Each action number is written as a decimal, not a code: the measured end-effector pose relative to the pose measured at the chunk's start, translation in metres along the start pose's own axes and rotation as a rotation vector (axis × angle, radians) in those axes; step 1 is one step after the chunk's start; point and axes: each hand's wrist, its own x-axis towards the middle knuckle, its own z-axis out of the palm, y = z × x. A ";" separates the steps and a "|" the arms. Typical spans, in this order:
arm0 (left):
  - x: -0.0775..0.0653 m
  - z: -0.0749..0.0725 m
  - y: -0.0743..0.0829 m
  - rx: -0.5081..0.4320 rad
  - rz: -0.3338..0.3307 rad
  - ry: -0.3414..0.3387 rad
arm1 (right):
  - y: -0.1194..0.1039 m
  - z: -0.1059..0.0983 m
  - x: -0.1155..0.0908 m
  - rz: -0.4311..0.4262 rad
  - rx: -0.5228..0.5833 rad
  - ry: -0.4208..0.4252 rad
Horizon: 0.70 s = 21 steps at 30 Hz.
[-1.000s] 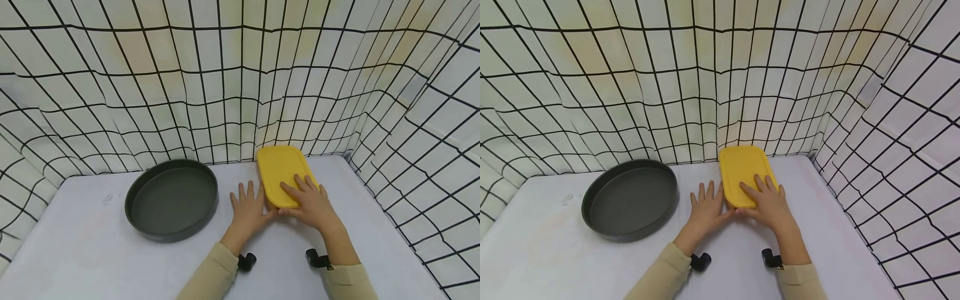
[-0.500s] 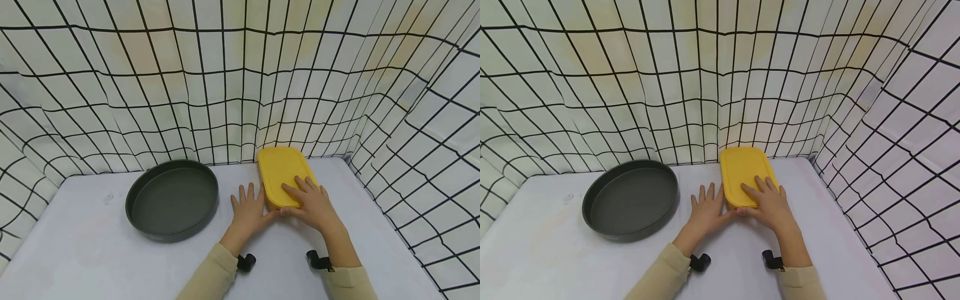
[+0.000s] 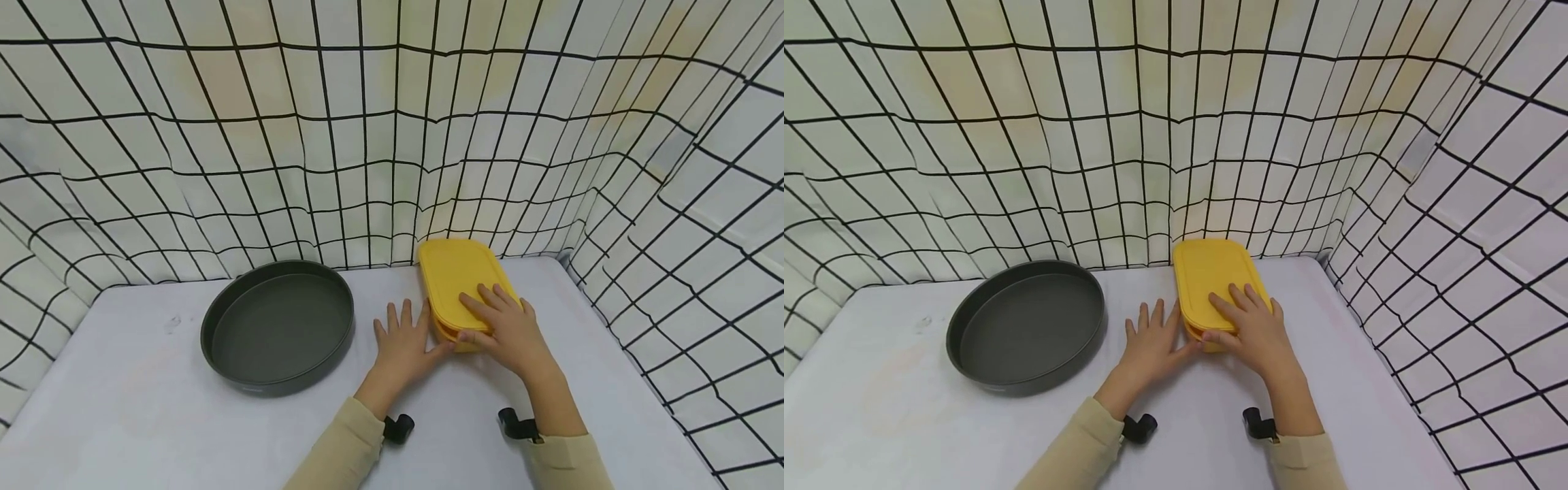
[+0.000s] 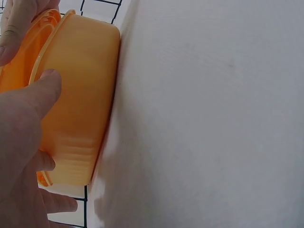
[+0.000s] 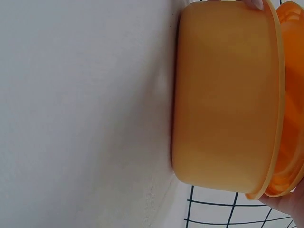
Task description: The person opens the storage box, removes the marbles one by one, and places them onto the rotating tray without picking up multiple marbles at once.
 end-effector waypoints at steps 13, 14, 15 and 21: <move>0.000 -0.001 0.000 -0.044 0.002 -0.005 | 0.000 -0.003 0.001 -0.106 -0.004 0.052; 0.000 -0.001 -0.001 -0.046 0.001 -0.009 | 0.001 -0.003 0.000 -0.110 -0.008 0.052; 0.000 0.000 -0.001 -0.048 0.001 -0.012 | 0.001 -0.003 0.000 -0.113 -0.008 0.051; 0.001 0.000 -0.001 -0.064 0.008 -0.009 | 0.008 -0.001 0.000 -0.139 0.009 0.077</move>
